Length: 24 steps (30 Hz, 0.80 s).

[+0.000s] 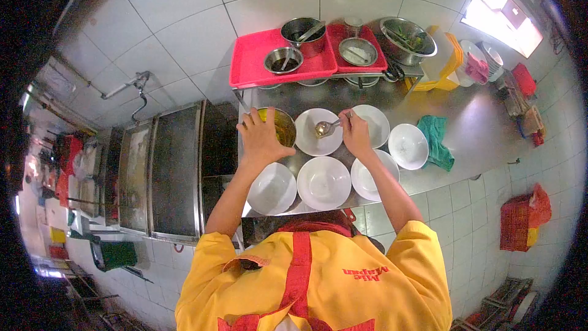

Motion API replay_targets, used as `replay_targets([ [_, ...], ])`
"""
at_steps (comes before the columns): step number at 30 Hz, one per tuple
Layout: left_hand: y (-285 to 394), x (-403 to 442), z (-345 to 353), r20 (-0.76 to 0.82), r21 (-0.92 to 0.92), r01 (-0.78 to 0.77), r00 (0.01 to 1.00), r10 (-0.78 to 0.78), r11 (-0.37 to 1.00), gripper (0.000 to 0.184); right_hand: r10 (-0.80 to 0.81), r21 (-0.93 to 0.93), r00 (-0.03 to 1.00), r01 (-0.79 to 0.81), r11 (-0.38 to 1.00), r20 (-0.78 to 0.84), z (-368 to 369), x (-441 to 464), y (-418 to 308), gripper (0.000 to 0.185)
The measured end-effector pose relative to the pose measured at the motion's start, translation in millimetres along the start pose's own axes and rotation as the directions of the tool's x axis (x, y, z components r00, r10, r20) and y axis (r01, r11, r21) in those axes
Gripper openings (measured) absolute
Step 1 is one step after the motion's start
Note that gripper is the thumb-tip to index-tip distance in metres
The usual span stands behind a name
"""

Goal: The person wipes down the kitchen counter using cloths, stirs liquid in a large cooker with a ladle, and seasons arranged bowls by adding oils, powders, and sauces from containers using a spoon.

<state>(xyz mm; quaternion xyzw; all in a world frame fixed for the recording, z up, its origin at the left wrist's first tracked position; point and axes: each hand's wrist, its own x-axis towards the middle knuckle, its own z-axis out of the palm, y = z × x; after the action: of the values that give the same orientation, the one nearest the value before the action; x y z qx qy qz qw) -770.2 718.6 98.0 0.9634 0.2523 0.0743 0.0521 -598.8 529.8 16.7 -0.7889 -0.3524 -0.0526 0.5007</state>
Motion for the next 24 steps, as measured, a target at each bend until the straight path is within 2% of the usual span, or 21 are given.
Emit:
replay_targets([
  [4, -3.0, -5.6, -4.6, -0.01, 0.038, 0.004, 1.0, -0.003, 0.999, 0.116, -0.041, -0.005, 0.998, 0.041, 0.999, 0.05, -10.6, -3.0, -24.3, 0.013],
  [6, -3.0, -7.3, -4.5, -0.005, 0.046, 0.002, 1.0, -0.001, 0.999, 0.116, -0.294, -0.11, 0.954, 0.3, 0.948, 0.065, -22.4, 0.5, -43.1, 0.013],
  [10, -3.0, -8.8, -8.0, -0.015, 0.042, 0.003, 1.0, -0.003, 0.999, 0.113, -0.351, -0.131, 0.927, 0.368, 0.921, 0.135, -45.1, 9.5, -74.4, 0.014],
  [12, -2.3, -9.3, -8.4, -0.007, 0.021, -0.002, 1.0, 0.003, 1.0, 0.112, -0.493, -0.152, 0.863, 0.504, 0.85, 0.109, -52.2, 14.1, -84.1, 0.013],
  [16, 1.8, -9.0, -6.7, -0.033, 0.041, 0.013, 0.999, -0.011, 0.999, 0.112, -0.529, -0.158, 0.846, 0.533, 0.831, 0.071, -49.0, 14.7, -77.6, 0.013],
  [18, 4.8, -8.2, -6.7, -0.026, 0.036, 0.01, 1.0, -0.009, 0.999, 0.113, -0.357, -0.101, 0.933, 0.35, 0.931, -0.051, -27.0, 6.3, -52.9, 0.011],
  [19, 7.0, -7.8, -6.4, -0.024, 0.007, 0.005, 1.0, -0.004, 1.0, 0.114, -0.355, -0.104, 0.933, 0.348, 0.932, -0.054, -15.7, 0.2, -37.8, 0.011],
  [21, 10.9, -6.1, -5.6, -0.025, -0.02, -0.002, 1.0, 0.002, 1.0, 0.115, -0.059, -0.051, 0.989, 0.053, 0.997, -0.136, 7.9, -10.1, -7.7, 0.009],
  [22, 12.5, -5.1, -3.7, -0.027, -0.02, -0.007, 1.0, 0.007, 1.0, 0.115, -0.059, -0.049, 0.988, 0.053, 0.997, -0.139, 14.1, -12.3, 3.1, 0.009],
  [24, 14.8, -3.1, 0.5, -0.03, -0.016, -0.016, 0.999, 0.015, 1.0, 0.116, 0.12, 0.048, 0.97, -0.112, 0.993, -0.212, 19.4, -14.7, 20.6, 0.011],
])
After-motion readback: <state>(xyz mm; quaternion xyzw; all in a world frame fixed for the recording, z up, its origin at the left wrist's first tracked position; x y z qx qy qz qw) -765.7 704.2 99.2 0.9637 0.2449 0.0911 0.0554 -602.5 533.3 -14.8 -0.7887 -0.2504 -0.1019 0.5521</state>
